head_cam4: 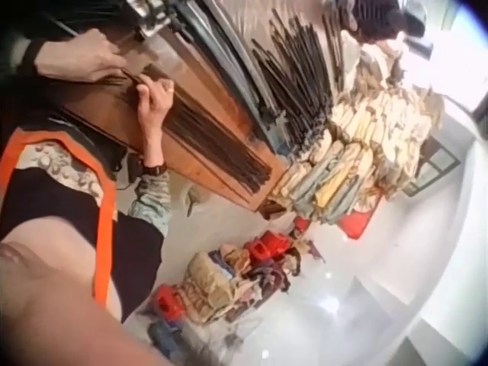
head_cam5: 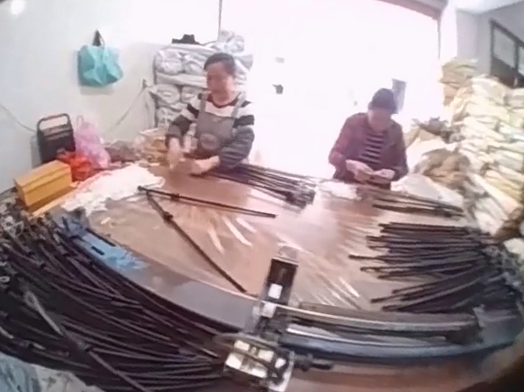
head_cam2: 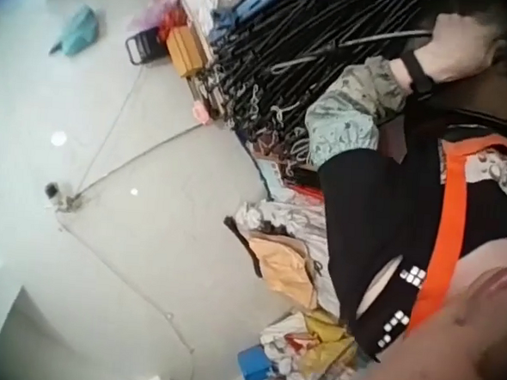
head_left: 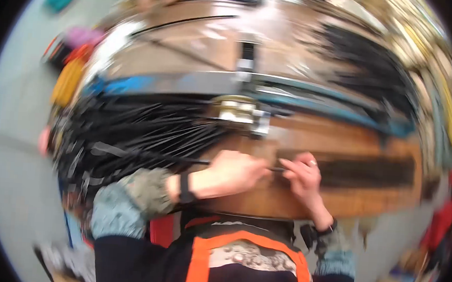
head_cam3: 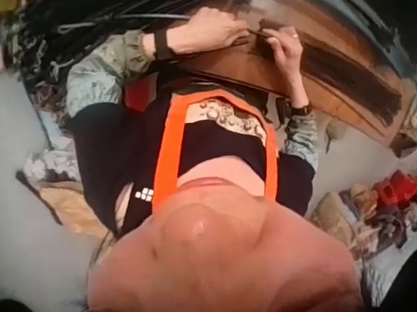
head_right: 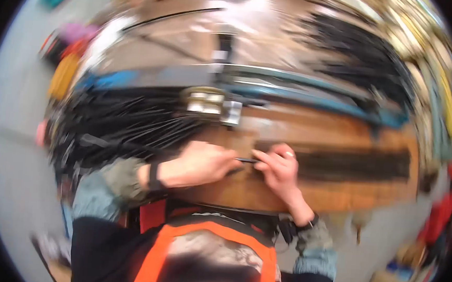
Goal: The person picks up a black rod and a metal spring, slides the spring onto the rod, and inserts the assembly into a machine. After the machine processes the rod, the person removes it and places it onto a pile of finished rods.
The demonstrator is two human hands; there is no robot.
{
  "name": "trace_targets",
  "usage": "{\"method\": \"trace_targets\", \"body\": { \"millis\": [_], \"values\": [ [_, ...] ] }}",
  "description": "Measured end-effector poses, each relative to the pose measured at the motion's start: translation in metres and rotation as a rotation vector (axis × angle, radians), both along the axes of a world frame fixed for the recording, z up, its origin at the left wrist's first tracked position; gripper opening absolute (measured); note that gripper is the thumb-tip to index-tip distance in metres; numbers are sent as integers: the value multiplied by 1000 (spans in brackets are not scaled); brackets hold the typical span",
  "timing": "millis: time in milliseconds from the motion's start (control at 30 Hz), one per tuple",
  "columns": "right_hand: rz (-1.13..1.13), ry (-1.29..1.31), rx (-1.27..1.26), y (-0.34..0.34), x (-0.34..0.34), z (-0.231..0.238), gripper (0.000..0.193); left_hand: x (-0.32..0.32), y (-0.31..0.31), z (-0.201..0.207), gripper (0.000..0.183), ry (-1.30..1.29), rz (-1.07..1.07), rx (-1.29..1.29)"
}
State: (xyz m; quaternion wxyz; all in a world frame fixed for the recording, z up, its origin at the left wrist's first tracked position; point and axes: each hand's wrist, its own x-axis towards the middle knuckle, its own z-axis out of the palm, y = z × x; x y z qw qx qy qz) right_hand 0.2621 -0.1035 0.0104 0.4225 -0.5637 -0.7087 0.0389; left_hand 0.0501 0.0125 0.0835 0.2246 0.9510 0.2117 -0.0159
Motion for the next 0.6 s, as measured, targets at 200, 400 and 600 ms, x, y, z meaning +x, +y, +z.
{"method": "trace_targets", "body": {
  "millis": [200,400,600],
  "values": [
    [-7,4,346,2,12,10,41,37,-5,35,21,1,-42,103],
    [96,38,295,-18,30,25,34,57,3,42,19,-79,-241,94],
    [-521,-22,243,-20,148,17,50,110,69,100,28,-287,-297,463]
  ]
}}
